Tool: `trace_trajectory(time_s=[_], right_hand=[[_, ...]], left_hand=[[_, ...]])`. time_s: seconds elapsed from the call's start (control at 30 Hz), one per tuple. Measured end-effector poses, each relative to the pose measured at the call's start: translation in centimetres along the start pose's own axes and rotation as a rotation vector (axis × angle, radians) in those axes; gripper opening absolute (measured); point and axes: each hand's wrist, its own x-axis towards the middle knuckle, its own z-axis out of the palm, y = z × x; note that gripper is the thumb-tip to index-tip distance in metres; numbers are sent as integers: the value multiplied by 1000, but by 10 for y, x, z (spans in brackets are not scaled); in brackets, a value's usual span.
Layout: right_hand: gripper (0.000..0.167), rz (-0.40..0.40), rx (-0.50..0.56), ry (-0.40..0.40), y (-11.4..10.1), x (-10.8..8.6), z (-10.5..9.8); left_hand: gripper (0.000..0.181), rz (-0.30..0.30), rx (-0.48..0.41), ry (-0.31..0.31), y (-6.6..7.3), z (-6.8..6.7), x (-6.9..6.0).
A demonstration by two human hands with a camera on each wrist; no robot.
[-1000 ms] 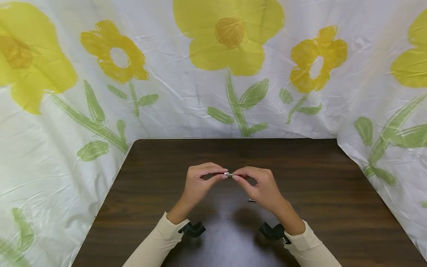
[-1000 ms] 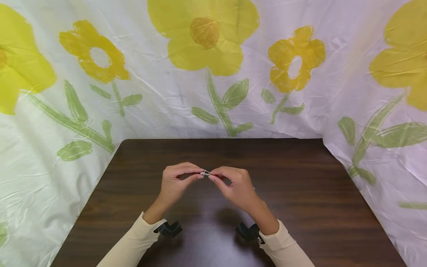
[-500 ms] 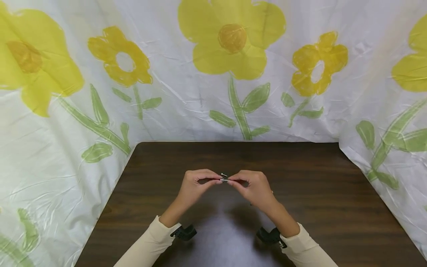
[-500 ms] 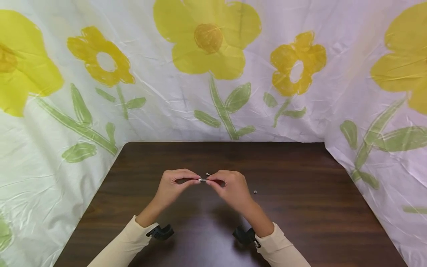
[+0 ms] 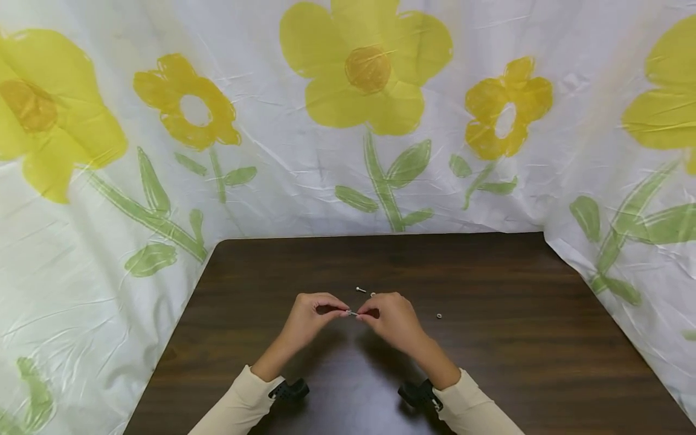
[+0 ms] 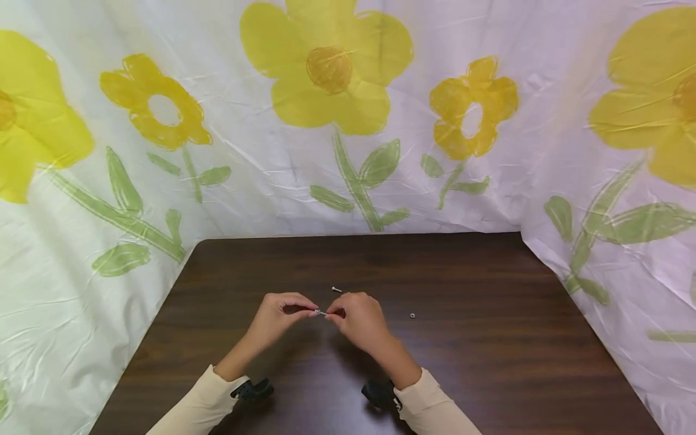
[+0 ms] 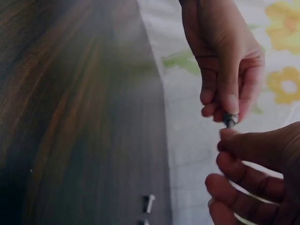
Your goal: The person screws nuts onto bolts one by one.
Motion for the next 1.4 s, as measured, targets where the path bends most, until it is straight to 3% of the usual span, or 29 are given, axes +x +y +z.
trace_trajectory(time_s=[0.23, 0.4, 0.53, 0.93, 1.4], right_hand=[[6, 36, -123, -66, 1, 9, 21], [6, 52, -146, -114, 0, 9, 32], [6, 65, -173, -146, 0, 9, 41], [13, 69, -237, -172, 3, 10, 59], [16, 92, -252, -186, 4, 11, 65]], left_hand=[[7, -89, 74, -46, -17, -3, -7], [10, -169, 87, -127, -28, -4, -10], [11, -198, 99, -171, -36, -3, -15], [9, -95, 177, -212, -51, -1, -24], [7, -96, 199, -217, -53, 1, -26]])
